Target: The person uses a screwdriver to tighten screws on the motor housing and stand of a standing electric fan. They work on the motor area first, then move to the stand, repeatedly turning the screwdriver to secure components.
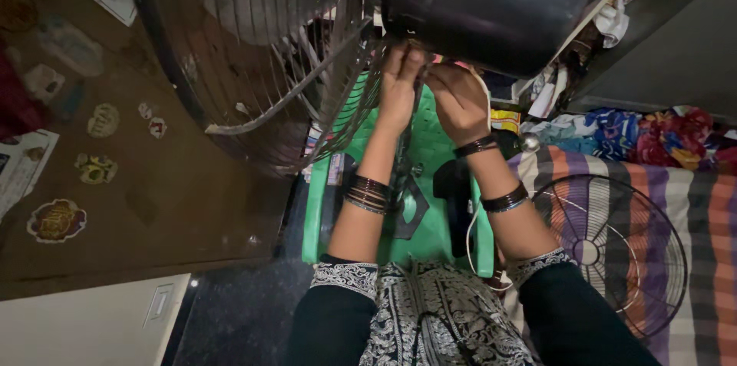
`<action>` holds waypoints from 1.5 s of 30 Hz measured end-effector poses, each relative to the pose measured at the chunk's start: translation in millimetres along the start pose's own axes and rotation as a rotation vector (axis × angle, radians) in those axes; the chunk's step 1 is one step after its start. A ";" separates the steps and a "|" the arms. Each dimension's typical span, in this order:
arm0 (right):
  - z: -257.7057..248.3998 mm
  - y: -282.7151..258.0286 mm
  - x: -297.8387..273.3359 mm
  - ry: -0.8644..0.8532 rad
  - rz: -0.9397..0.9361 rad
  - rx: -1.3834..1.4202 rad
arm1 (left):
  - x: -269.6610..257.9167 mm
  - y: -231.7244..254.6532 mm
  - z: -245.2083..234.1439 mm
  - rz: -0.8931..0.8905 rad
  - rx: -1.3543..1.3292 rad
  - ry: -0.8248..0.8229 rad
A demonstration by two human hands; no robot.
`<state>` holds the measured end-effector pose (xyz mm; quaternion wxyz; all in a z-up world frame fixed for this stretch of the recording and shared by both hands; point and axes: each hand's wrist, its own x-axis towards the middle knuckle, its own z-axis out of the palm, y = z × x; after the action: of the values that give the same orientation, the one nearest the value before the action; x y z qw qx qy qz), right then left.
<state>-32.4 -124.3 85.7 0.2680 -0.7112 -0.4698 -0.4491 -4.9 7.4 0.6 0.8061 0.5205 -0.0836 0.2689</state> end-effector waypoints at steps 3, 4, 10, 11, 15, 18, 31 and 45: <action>-0.8 6.0 -2.1 -0.038 0.005 0.000 | 0.7 -2.6 1.2 0.012 -0.066 -0.044; 0.2 6.1 -3.2 -0.024 0.003 -0.009 | 0.8 -4.6 2.4 -0.028 -0.129 -0.033; 17.8 -6.8 -8.4 -0.012 0.186 -0.196 | 1.4 -12.5 -0.4 -0.016 -0.047 0.001; 17.7 -6.8 -9.1 -0.038 0.196 -0.202 | 1.6 -13.3 -0.4 -0.014 -0.035 0.003; 15.7 -4.7 -9.3 -0.211 0.297 -0.121 | 2.4 -13.2 -0.4 -0.084 -0.044 0.029; 14.8 -4.6 -6.8 -0.314 0.322 -0.197 | 1.1 -11.0 1.3 -0.121 -0.170 0.029; 15.5 -6.7 -6.6 -0.369 0.467 -0.102 | -1.3 -4.6 2.1 -0.137 -0.083 0.041; 17.6 -17.5 -5.5 -0.273 0.436 -0.195 | -1.6 -2.4 4.5 -0.034 -0.093 -0.012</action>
<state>-42.4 -105.3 72.1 0.2229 -0.8719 -0.2920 -0.3239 -4.3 2.1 0.0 0.8333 0.4855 -0.0921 0.2480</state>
